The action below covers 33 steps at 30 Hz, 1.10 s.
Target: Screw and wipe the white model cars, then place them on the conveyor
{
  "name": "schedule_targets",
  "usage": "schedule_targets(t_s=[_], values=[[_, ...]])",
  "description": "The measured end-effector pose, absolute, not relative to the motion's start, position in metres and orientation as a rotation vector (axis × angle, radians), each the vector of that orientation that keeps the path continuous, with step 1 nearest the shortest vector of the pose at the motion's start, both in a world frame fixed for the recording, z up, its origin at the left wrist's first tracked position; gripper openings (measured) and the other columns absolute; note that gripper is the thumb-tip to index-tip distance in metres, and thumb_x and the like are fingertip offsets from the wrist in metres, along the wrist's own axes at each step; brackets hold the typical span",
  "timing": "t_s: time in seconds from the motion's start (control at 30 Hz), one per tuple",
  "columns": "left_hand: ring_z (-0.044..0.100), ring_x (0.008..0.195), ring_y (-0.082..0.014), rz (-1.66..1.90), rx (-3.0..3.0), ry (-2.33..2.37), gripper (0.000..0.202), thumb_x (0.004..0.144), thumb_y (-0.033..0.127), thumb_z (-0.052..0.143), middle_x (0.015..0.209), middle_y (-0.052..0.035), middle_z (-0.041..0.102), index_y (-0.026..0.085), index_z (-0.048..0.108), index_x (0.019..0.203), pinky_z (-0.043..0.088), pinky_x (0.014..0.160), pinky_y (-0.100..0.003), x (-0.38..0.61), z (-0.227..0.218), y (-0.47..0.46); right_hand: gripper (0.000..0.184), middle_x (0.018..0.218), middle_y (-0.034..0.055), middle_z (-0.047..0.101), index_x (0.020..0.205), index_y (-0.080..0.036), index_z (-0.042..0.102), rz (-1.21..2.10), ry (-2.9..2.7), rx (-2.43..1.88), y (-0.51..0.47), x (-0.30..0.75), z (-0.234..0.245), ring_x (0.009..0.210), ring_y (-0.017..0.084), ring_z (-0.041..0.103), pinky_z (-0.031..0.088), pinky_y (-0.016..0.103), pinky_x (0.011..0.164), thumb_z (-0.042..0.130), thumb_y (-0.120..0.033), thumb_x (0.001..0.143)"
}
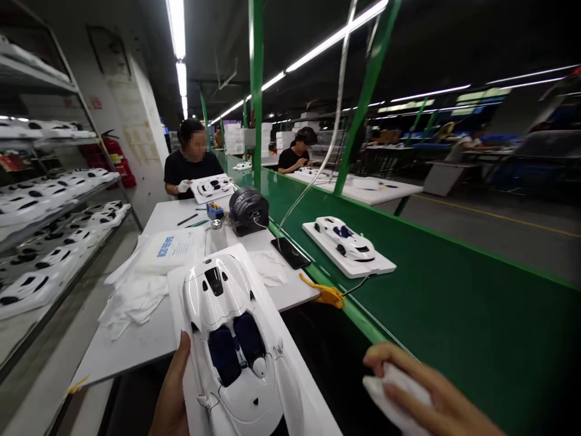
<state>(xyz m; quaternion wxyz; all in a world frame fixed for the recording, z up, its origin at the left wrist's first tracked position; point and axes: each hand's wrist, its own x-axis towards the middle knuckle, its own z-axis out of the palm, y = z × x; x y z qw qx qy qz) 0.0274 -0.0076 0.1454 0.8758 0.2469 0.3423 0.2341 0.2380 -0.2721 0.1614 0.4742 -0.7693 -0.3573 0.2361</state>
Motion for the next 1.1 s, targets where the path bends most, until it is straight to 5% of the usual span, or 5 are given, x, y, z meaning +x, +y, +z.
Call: schedule_targets(t_s=[0.17, 0.27, 0.43, 0.6, 1.1], values=[[0.06, 0.1, -0.033, 0.442, 0.435, 0.861, 0.063, 0.073, 0.042, 0.062, 0.105, -0.0106, 0.069, 0.02, 0.044, 0.13, 0.048, 0.088, -0.047, -0.009, 0.126, -0.012, 0.016, 0.098, 0.0057, 0.06, 0.097, -0.025, 0.058, 0.173, -1.14, -1.652, -0.212, 0.221, 0.208, 0.097, 0.021, 0.055, 0.045, 0.024, 0.081, 0.058, -0.023, 0.081], [0.06, 0.102, -0.0311, 0.455, 0.47, 0.893, 0.061, 0.075, 0.041, 0.061, 0.107, -0.0099, 0.068, 0.019, 0.044, 0.129, 0.046, 0.091, -0.044, -0.021, 0.115, -0.02, 0.02, 0.091, 0.0049, 0.061, 0.099, -0.023, 0.057, 0.254, -1.43, -1.317, -0.158, 0.191, 0.215, 0.088, 0.017, 0.057, 0.047, 0.027, 0.077, 0.051, -0.01, 0.084], [0.058, 0.105, -0.033, 0.422, 0.423, 0.849, 0.061, 0.076, 0.04, 0.059, 0.11, -0.0131, 0.067, 0.014, 0.043, 0.129, 0.044, 0.093, -0.047, -0.03, 0.099, -0.03, 0.026, 0.107, 0.0131, 0.052, 0.11, -0.014, 0.057, 0.336, -1.929, -1.302, -0.115, 0.164, 0.179, 0.094, 0.017, 0.052, 0.047, 0.029, 0.079, 0.045, -0.009, 0.086], [0.056, 0.107, -0.0341, 0.38, 0.457, 1.021, 0.069, 0.074, 0.048, 0.059, 0.113, -0.0149, 0.065, 0.014, 0.041, 0.131, 0.044, 0.092, -0.048, -0.03, 0.088, -0.031, 0.026, 0.097, 0.009, 0.045, 0.108, -0.019, 0.062, 0.111, -1.809, -1.532, -0.086, 0.182, 0.14, 0.087, 0.017, 0.047, 0.046, 0.031, 0.074, 0.045, -0.015, 0.088], [0.06, 0.1, -0.0355, 0.232, 0.214, 0.935, 0.075, 0.074, 0.048, 0.059, 0.111, -0.0159, 0.066, 0.017, 0.032, 0.136, 0.043, 0.092, -0.052, -0.031, 0.069, -0.019, 0.042, 0.091, 0.006, 0.043, 0.115, -0.022, 0.06, 0.289, -1.574, -1.451, -0.111, 0.176, 0.097, 0.087, 0.016, 0.046, 0.043, 0.032, 0.07, 0.036, -0.004, 0.086]])
